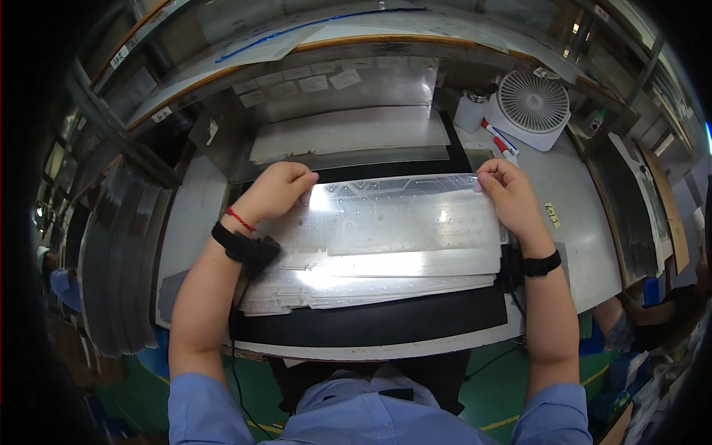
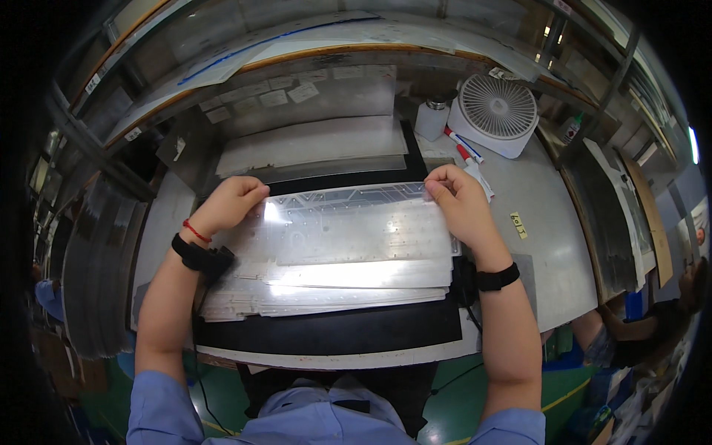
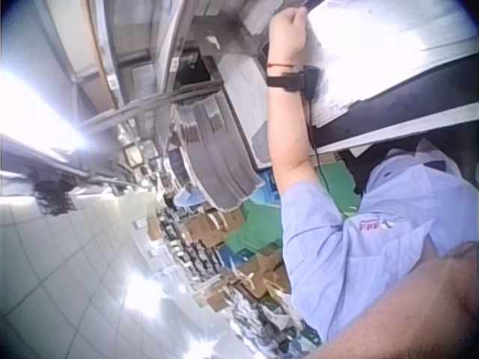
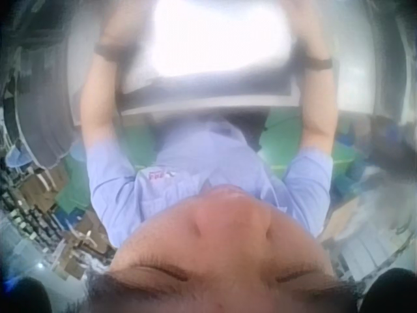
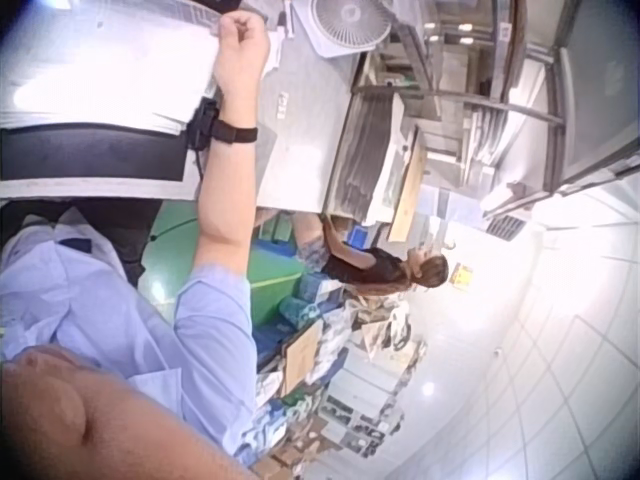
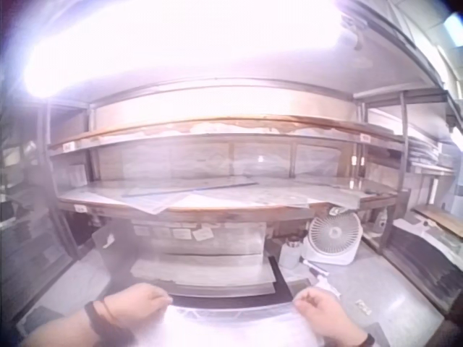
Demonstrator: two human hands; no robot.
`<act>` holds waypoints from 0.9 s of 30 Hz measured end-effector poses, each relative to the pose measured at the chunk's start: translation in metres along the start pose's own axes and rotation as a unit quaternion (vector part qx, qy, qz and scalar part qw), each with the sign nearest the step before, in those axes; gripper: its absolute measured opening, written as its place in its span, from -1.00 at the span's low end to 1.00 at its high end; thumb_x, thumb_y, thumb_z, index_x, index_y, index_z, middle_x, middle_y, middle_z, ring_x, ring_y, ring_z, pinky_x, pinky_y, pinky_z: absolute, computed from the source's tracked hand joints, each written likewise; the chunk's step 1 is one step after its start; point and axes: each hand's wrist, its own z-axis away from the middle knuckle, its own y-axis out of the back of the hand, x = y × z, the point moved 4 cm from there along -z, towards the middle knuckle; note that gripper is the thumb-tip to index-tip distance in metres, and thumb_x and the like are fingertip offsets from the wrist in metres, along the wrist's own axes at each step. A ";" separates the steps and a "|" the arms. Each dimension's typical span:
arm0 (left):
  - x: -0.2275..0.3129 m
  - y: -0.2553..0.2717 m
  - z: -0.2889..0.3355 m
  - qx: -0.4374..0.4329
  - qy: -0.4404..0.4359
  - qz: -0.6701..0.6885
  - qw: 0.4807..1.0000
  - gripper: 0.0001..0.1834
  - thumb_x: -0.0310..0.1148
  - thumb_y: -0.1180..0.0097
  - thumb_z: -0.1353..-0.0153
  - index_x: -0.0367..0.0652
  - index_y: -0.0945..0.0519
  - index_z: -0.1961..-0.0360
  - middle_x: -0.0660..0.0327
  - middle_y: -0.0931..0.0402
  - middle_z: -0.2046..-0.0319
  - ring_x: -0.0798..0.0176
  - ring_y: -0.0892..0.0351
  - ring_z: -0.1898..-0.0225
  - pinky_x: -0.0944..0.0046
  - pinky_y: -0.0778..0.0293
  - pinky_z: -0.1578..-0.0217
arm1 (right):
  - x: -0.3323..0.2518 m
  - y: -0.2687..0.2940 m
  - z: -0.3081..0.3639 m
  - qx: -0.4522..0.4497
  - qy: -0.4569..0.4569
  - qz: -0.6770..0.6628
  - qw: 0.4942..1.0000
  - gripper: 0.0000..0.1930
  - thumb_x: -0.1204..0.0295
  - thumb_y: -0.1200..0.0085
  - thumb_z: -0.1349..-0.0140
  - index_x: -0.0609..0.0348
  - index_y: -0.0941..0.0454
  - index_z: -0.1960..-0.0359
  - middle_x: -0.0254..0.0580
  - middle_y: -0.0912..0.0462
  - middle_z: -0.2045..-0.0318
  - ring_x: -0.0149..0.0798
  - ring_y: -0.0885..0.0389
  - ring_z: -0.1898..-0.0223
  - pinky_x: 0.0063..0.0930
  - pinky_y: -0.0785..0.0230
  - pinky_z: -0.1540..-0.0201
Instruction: The person is inspecting flexible keyboard circuit sheets, peeling them apart, and checking for defects on a workstation.
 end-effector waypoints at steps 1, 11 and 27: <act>-0.007 0.006 -0.001 0.007 0.015 -0.016 1.000 -0.60 -0.22 0.02 -0.38 -0.30 -0.56 0.52 0.23 -0.51 0.63 0.34 -0.43 0.57 0.30 -0.40 0.42 | 0.002 0.001 0.000 0.006 -0.008 0.003 1.000 -0.93 0.52 -0.02 -0.34 0.26 -0.50 0.24 -0.37 -0.58 0.41 -0.52 -0.52 0.35 -0.63 -0.35 0.24; -0.089 0.044 0.020 -0.003 0.049 0.377 0.925 -0.67 -0.18 0.07 -0.44 -0.24 -0.57 0.08 0.33 -0.59 0.33 0.44 -0.54 0.34 0.39 -0.47 0.26 | 0.016 0.000 -0.005 0.044 -0.032 -0.028 0.998 -0.90 0.46 0.03 -0.39 0.22 -0.49 0.24 -0.36 -0.58 0.40 -0.52 -0.51 0.34 -0.64 -0.35 0.21; -0.119 0.042 0.015 -0.014 0.048 0.392 0.919 -0.73 -0.26 0.08 -0.45 -0.21 -0.49 0.00 0.31 -0.60 0.29 0.62 -0.39 0.52 0.61 -0.35 0.52 | 0.022 -0.007 -0.003 0.042 -0.075 -0.105 0.991 -0.85 0.36 0.06 -0.44 0.17 -0.45 0.11 -0.41 -0.55 0.38 -0.61 -0.40 0.39 -0.72 -0.25 0.27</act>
